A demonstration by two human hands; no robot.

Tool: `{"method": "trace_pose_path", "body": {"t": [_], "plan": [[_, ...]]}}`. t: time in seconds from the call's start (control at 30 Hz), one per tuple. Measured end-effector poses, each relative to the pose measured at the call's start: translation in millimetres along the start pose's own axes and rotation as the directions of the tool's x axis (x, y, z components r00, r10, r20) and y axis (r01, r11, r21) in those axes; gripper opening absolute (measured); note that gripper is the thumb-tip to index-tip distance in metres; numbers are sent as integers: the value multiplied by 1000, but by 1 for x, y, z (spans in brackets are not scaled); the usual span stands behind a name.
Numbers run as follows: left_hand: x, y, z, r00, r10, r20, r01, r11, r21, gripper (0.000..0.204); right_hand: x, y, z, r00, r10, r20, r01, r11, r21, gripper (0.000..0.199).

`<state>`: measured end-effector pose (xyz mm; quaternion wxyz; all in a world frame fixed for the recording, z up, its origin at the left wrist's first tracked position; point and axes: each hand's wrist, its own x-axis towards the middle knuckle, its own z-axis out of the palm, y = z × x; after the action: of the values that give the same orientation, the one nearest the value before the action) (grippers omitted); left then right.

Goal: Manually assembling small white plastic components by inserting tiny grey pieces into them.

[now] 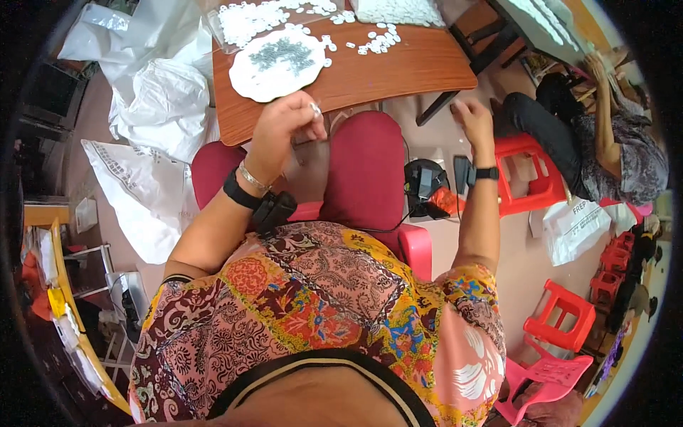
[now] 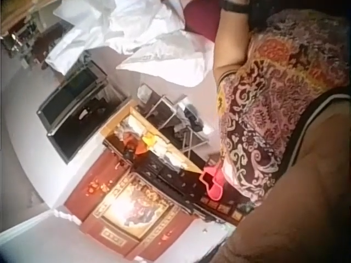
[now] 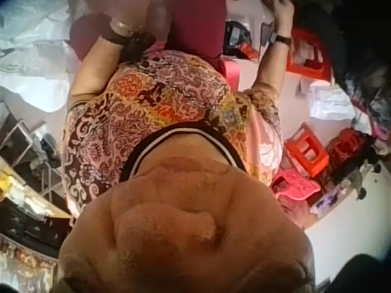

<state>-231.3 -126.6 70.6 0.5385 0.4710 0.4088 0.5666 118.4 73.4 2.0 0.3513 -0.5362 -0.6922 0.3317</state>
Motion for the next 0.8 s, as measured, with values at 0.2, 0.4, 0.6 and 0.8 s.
{"method": "trace_pose_path", "body": {"t": [0.2, 0.4, 0.6, 0.8], "plan": [[28, 40, -53, 873, 425, -237, -461, 879, -121, 21, 30, -185, 88, 831, -478, 286, 507, 861, -36, 24], [32, 46, -107, 779, 314, -542, -540, 775, -328, 15, 47, -236, 217, 622, -516, 590, 756, 591, -280, 39], [20, 28, -107, 789, 285, -545, -470, 851, -236, 17, 68, -216, 242, 660, -505, 556, 749, 505, -429, 29], [14, 21, -103, 837, 165, -522, -369, 874, -315, 16, 58, -217, 232, 717, -466, 519, 693, 562, -453, 16]]}}
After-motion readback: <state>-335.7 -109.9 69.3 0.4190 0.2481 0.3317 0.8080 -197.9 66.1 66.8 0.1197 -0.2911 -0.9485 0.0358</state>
